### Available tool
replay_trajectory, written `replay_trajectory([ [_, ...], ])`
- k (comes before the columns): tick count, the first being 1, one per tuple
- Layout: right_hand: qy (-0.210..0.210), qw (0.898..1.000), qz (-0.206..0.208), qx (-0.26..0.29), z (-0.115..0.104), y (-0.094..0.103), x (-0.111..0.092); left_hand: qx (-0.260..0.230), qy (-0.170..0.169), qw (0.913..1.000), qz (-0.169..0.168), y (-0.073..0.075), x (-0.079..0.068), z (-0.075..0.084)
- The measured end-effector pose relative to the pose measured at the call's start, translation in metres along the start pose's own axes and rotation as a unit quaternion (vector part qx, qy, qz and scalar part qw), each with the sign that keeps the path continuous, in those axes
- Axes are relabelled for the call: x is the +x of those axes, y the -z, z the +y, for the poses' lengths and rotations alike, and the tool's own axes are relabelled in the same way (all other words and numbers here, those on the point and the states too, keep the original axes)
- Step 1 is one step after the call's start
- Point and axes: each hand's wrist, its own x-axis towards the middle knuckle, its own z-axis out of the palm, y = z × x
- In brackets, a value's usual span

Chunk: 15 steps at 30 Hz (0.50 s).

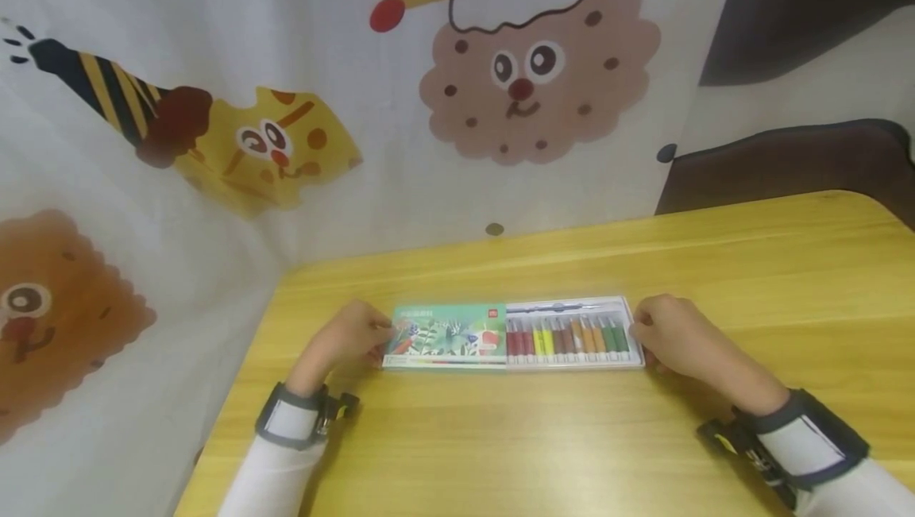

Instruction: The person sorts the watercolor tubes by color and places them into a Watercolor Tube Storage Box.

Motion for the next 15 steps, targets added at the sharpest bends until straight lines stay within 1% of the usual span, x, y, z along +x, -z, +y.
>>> replay_trajectory([
  [7, -0.002, 1.0, 0.0, 0.001, -0.0004, -0.0006, -0.0007, -0.013, -0.016, 0.9997, -0.009, -0.0041, 0.0007, 0.0015],
  [12, -0.001, 1.0, -0.002, 0.004, -0.0007, -0.0013, -0.0004, -0.02, -0.011, 0.9996, -0.018, -0.0069, 0.0014, 0.0028],
  [15, 0.001, 1.0, -0.001, 0.005, -0.0007, -0.0015, -0.0004, -0.024, -0.016, 0.9993, -0.022, -0.0085, 0.0014, 0.0055],
])
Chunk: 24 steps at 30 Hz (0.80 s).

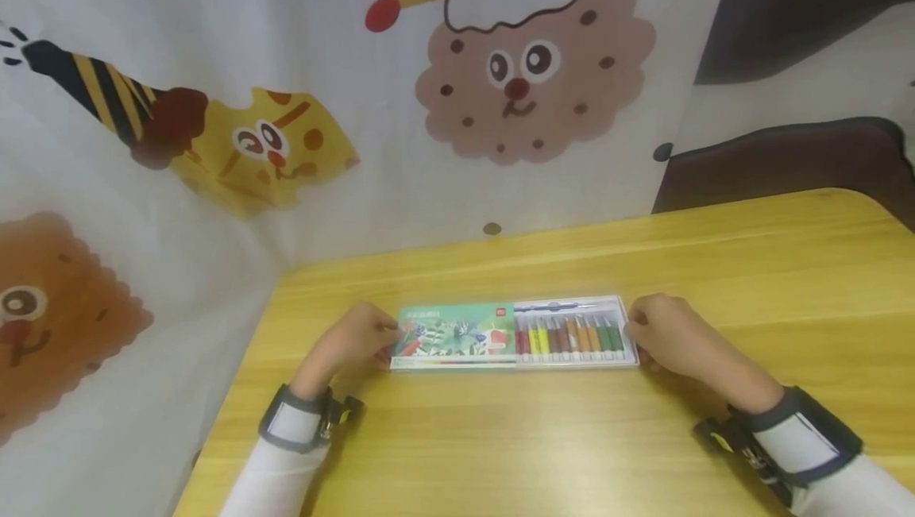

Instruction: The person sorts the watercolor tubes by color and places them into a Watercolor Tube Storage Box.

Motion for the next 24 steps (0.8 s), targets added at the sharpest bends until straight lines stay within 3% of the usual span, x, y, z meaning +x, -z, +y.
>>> replay_trajectory([
  [24, 0.006, 1.0, 0.006, -0.001, -0.004, -0.003, -0.002, -0.019, -0.03, 0.9993, -0.013, -0.016, -0.004, 0.015],
])
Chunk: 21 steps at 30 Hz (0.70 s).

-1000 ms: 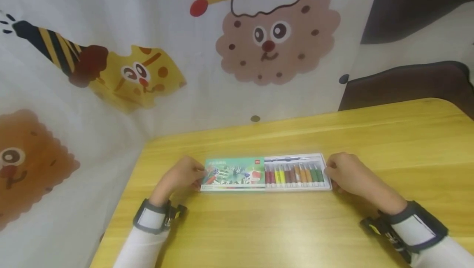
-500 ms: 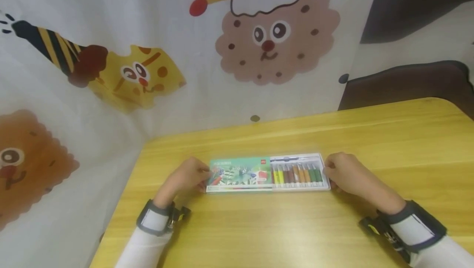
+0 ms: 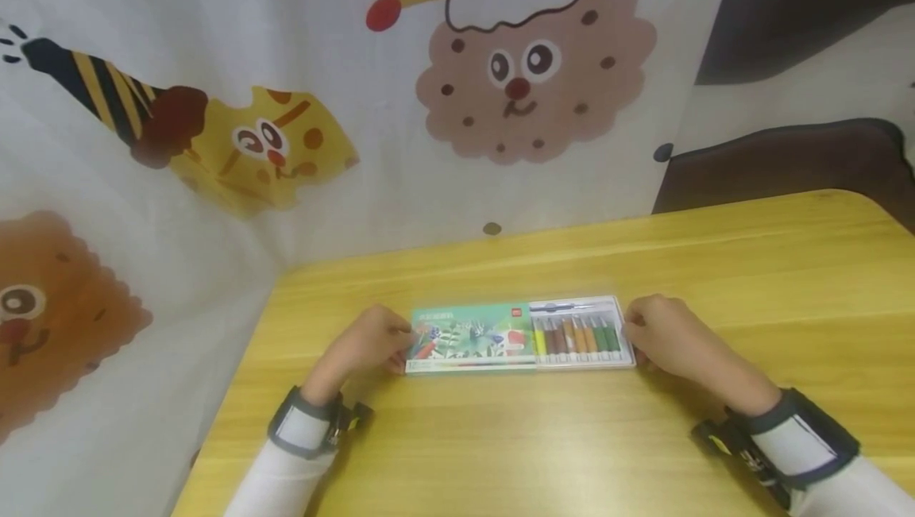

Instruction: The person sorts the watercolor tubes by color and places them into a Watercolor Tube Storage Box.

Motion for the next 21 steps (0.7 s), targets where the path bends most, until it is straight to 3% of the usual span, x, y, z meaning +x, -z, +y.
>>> replay_trajectory([
  [21, 0.014, 1.0, 0.004, -0.004, -0.005, -0.003, -0.001, -0.022, -0.022, 0.9995, -0.007, -0.012, 0.002, 0.006],
])
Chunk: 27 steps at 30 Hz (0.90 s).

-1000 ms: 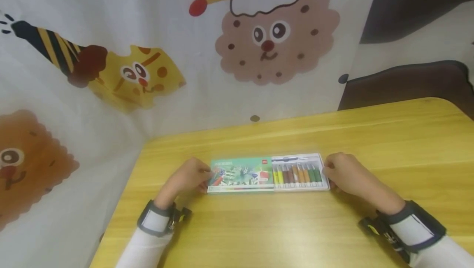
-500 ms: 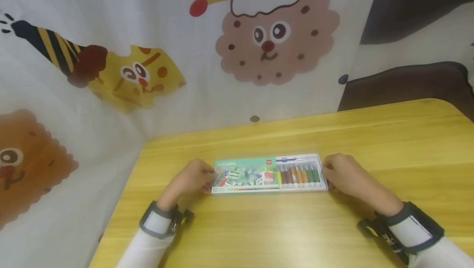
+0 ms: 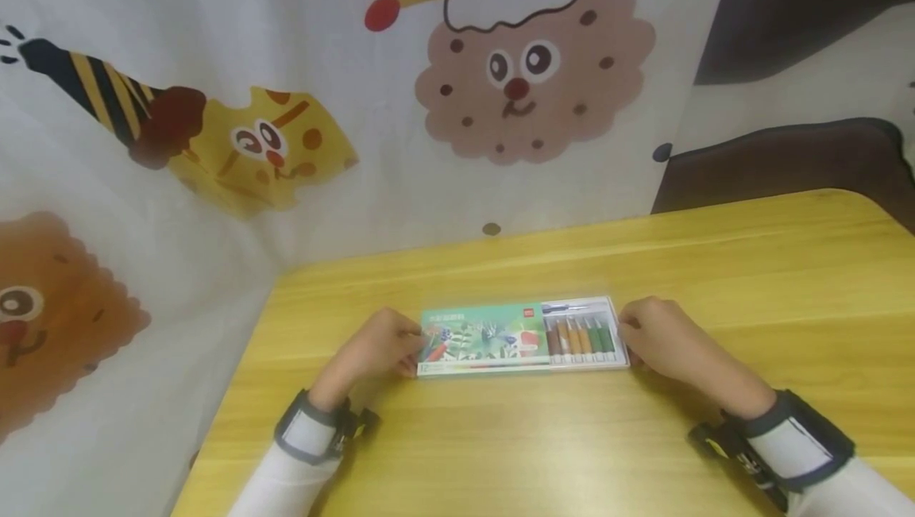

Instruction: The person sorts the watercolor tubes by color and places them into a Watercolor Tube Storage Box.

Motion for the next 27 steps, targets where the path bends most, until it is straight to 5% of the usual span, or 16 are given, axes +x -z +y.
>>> replay_trajectory([
  [27, 0.004, 1.0, -0.004, 0.015, -0.007, -0.009, -0.002, -0.02, -0.013, 0.9997, -0.01, -0.018, -0.001, 0.008],
])
